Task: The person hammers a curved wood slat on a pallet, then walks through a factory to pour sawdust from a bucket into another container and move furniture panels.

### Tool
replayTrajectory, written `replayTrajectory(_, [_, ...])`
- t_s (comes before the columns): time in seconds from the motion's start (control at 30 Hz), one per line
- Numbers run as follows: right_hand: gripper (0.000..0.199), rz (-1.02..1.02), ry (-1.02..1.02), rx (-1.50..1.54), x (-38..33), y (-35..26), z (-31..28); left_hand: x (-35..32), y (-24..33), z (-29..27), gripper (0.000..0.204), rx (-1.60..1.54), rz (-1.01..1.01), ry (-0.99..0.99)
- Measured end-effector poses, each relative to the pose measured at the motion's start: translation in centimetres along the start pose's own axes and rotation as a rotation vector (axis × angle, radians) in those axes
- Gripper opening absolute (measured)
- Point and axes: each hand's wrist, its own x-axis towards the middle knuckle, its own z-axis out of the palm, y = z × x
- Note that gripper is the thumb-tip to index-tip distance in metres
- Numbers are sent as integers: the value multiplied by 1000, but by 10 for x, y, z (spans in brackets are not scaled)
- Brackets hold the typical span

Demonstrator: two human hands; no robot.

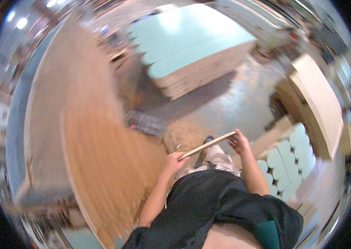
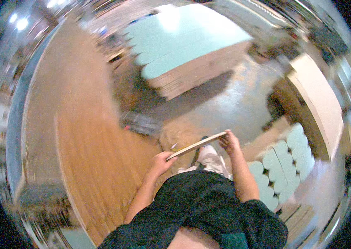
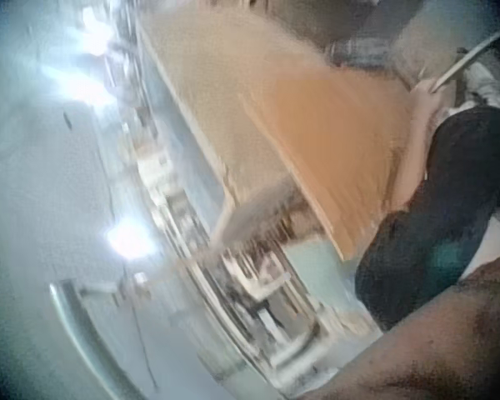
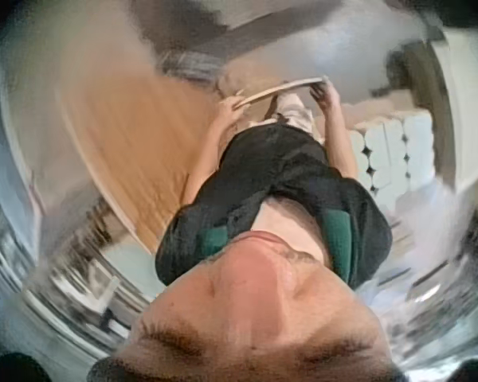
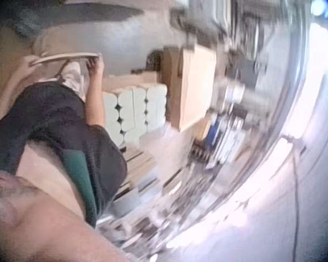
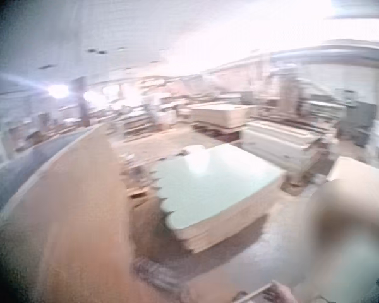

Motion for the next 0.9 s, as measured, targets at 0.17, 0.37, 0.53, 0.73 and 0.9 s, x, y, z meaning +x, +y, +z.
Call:
replayTrajectory(0.17, [31,49,42,43,40,-45,-3,84,29,13,37,51,-19,-16])
replayTrajectory(0.37, [34,95,226,94,116,-131,-60,249,131,47,40,231,-131,-262])
replayTrajectory(0.53, [37,81,311,213,195,-227,-106,402,221,86,44,408,47,-287])
replayTrajectory(0.73, [39,-66,365,337,239,-383,-129,549,327,143,43,335,58,-331])
replayTrajectory(0.9, [30,-224,343,281,298,-519,-141,683,360,199,46,257,94,-306])
